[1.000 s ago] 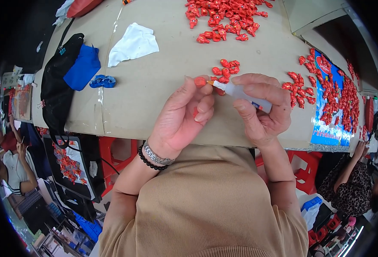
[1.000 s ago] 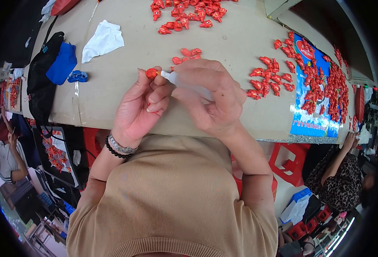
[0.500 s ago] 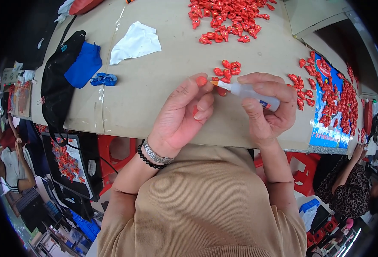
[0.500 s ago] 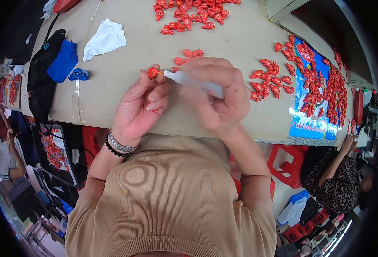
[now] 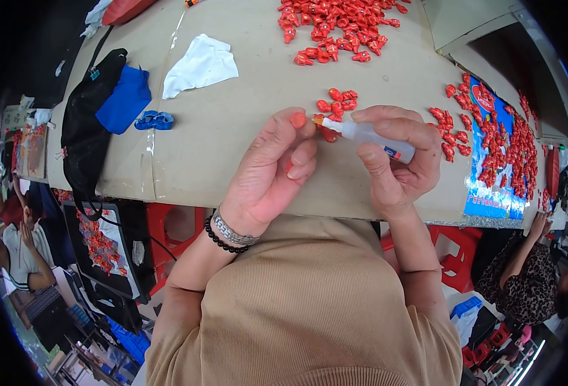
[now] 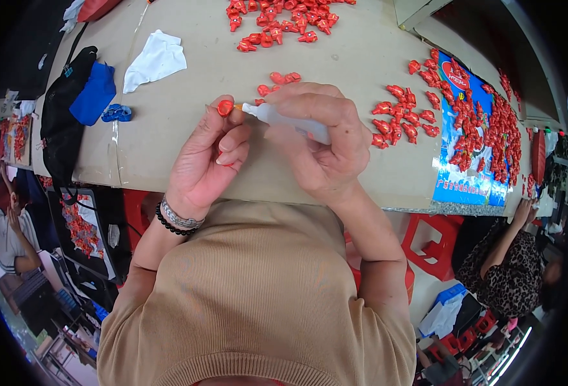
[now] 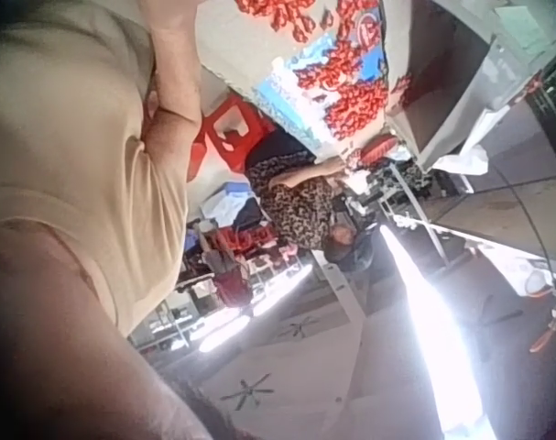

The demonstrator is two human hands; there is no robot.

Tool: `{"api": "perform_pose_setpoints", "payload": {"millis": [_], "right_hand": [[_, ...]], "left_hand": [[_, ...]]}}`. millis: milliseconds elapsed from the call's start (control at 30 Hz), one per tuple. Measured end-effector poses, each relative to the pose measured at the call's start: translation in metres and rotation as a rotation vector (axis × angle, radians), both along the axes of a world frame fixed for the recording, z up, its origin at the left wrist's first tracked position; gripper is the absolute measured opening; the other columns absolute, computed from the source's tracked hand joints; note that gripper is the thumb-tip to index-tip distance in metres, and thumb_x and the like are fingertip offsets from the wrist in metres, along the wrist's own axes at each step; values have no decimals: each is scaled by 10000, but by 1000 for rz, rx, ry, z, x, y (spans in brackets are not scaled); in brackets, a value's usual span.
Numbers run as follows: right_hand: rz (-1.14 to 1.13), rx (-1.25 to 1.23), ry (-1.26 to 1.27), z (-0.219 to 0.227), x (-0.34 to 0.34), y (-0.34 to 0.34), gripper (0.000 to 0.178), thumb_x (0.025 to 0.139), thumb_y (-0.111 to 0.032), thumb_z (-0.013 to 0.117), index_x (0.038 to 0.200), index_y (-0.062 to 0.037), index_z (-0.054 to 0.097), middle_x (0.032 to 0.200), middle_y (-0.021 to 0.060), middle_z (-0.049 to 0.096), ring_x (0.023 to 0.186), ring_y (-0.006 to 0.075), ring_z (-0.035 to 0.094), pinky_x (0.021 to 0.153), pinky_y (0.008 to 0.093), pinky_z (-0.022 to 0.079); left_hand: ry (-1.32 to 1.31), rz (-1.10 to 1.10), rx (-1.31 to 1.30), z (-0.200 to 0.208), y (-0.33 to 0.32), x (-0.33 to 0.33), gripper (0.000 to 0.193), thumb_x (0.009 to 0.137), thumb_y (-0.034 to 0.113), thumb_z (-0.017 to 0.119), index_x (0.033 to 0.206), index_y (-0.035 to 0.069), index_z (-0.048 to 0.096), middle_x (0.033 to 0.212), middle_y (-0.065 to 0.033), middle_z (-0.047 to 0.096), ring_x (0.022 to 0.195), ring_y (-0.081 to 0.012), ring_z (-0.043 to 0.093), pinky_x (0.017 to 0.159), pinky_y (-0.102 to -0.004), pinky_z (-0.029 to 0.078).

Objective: The person assembles toy figurine parts by applying glue from a bottle onto the pieces and pressing the components together by hand.

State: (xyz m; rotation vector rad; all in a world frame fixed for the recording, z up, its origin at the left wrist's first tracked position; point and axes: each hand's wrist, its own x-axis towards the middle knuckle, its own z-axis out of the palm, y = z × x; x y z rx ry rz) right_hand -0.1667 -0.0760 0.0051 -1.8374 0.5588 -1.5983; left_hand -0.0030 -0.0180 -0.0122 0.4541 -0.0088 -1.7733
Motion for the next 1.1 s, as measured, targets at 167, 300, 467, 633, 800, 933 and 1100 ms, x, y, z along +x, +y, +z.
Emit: {"api": "perform_pose_setpoints", "payload": {"millis": [167,300,467,633,800,933,1100], "right_hand": [[11,16,140,-2,-5,2,278,831,-93,686,1014,-29,487,992,179,618,903,226,627,732,298,520],[-3,-37,181,-1,-5,1,274,833,-81,680,1018,-30,485,996,179,616,904,227,627,736,299,521],[13,-7,75,0,-4,-2,270,832,-108,684,1006,-46,487,983,174,622,839,189,621,658,251,504],[151,129,-145,4,-3,0,235,802,77,591,1009,25,491,994,211,603,780,207,642,664,283,543],[159,140,-148,4,-3,0,228,810,76,588,1010,25,489,994,212,602,777,202,642,669,282,545],[128,91,-83,4,-3,-1,228,797,85,597,993,25,498,975,205,609,814,200,633,676,274,534],[97,79,-47,3,-2,1,244,774,99,602,987,25,509,969,199,616,840,202,624,696,280,520]], "left_hand": [[20,-8,-30,-1,-1,0,195,957,206,515,1089,63,526,953,-57,557,644,-93,397,507,-195,342],[11,-6,-52,-1,-1,1,166,950,176,524,1077,68,524,955,-58,557,641,-92,395,504,-195,341],[-39,12,-95,-1,-1,2,167,942,147,533,1095,79,527,954,-55,567,636,-92,394,506,-196,340],[-254,97,-113,5,-2,1,199,923,120,562,1112,61,540,941,-39,585,619,-95,414,511,-207,343],[-321,99,-137,-1,-1,4,203,899,105,600,1087,42,555,884,-20,614,611,-100,478,532,-233,367],[-371,111,-157,-3,0,2,203,895,102,606,1081,37,555,851,-6,613,597,-97,484,524,-231,366],[-385,125,-158,0,0,1,195,893,101,610,1069,38,554,853,-7,613,591,-96,483,518,-228,364]]}}
